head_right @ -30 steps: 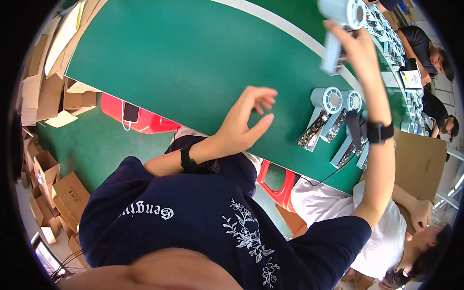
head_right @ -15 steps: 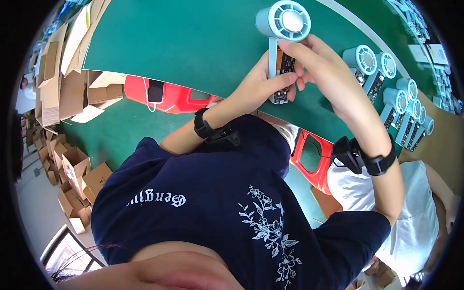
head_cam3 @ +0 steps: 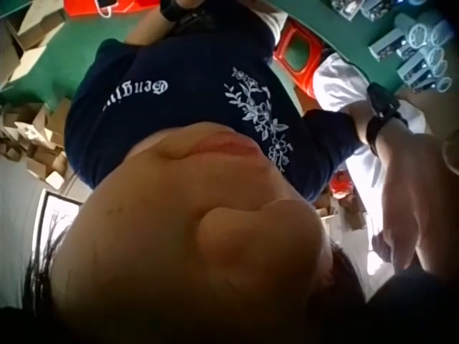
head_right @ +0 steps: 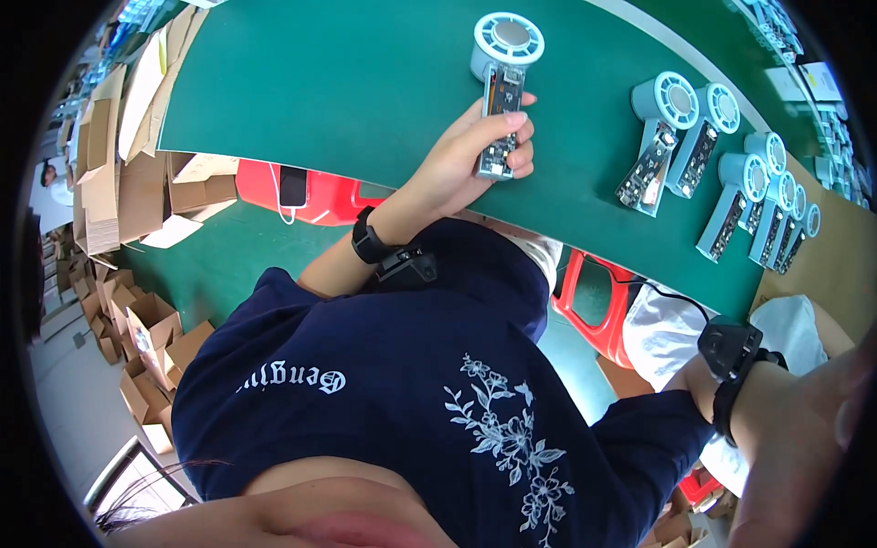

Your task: The person picks up a handheld fan, presses a button on its circuit board, and sets it back on the table, repeating this process with one or two fans at a time.

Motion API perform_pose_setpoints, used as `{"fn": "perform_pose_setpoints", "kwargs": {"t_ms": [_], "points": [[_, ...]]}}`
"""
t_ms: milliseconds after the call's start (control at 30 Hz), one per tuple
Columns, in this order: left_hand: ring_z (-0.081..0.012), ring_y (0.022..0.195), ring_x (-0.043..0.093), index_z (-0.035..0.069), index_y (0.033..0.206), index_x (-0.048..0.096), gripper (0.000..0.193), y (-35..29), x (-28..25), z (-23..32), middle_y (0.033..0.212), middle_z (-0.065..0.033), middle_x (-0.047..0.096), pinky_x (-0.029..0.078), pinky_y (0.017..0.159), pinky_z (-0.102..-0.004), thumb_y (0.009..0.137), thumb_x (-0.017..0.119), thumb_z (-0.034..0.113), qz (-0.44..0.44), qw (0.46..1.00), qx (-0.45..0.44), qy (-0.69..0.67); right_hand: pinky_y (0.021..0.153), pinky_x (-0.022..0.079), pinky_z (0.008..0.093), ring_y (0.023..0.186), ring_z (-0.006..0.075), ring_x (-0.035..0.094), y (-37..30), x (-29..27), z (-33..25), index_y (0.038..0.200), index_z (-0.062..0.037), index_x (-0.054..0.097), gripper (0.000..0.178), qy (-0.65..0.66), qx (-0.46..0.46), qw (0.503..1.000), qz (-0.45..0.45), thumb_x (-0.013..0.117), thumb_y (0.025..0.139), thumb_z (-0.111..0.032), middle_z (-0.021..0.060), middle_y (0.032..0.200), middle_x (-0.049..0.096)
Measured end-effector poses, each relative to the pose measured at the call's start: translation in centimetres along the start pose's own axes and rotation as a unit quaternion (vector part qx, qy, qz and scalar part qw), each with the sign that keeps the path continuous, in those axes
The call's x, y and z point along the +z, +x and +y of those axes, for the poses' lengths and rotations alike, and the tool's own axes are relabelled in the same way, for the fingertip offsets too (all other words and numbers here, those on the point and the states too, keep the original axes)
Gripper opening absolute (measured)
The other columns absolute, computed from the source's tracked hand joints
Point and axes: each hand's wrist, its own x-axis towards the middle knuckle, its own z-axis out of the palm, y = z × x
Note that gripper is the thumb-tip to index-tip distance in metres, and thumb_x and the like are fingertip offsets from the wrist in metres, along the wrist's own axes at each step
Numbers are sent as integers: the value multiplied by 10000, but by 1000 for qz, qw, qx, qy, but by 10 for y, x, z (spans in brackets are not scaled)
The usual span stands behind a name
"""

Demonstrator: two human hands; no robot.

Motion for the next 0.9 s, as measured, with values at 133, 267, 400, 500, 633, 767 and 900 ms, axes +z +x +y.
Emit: {"fn": "perform_pose_setpoints", "kwargs": {"t_ms": [133, 267, 400, 500, 633, 767, 900], "points": [[-137, 671, 536, 37, 1135, 389, 334, 4, 0, -3, 841, -48, 482, 439, 632, -302, 888, 576, 163, -14, 1000, 4, -23, 695, 417, 225, 755, 115, 515, 0, -3, 6, 1128, 75, 511, 352, 5, -13, 999, 45, 489, 887, -181, 117, 1103, 577], [-125, 659, 505, 45, 1195, 379, 338, 5, -7, 2, 826, -44, 470, 408, 611, -293, 911, 529, 151, -11, 999, -3, -37, 691, 418, 225, 751, 116, 517, 14, -14, 15, 1123, 74, 514, 347, -25, -48, 995, 87, 484, 889, -180, 117, 1097, 579], [-106, 612, 470, 78, 1257, 369, 387, 0, 1, 3, 784, -9, 454, 372, 525, -258, 912, 522, 161, 29, 999, -41, -3, 686, 418, 225, 746, 117, 519, 44, -92, 21, 1118, 74, 517, 342, -134, -134, 973, 133, 480, 891, -179, 118, 1092, 580], [-127, 600, 477, 57, 1200, 410, 388, -4, 1, -2, 762, -27, 476, 391, 524, -272, 856, 571, 137, 40, 998, -36, -18, 682, 419, 224, 743, 118, 520, 67, -164, -6, 1114, 73, 519, 338, -245, -214, 905, 273, 477, 892, -178, 119, 1088, 581], [-157, 652, 502, 46, 1206, 397, 367, -8, -7, -10, 792, -64, 485, 414, 583, -300, 875, 538, 118, 33, 999, -21, -26, 677, 420, 224, 738, 119, 522, 57, -239, -75, 1109, 73, 522, 333, -323, -294, 788, 434, 472, 894, -176, 119, 1083, 582], [-170, 690, 507, 57, 1213, 383, 358, 18, -71, -40, 824, -86, 481, 419, 608, -321, 885, 521, 95, -65, 995, 0, -77, 672, 420, 224, 734, 120, 524, 29, -272, -129, 1105, 72, 525, 329, -355, -368, 696, 504, 468, 895, -175, 120, 1078, 583], [-187, 644, 514, 50, 1177, 463, 314, 83, -201, -62, 816, -80, 516, 408, 583, -345, 881, 535, 126, 29, 981, -174, -78, 668, 421, 223, 730, 121, 526, 33, -271, -151, 1100, 72, 528, 325, -334, -448, 666, 495, 463, 897, -174, 121, 1072, 584]]}}
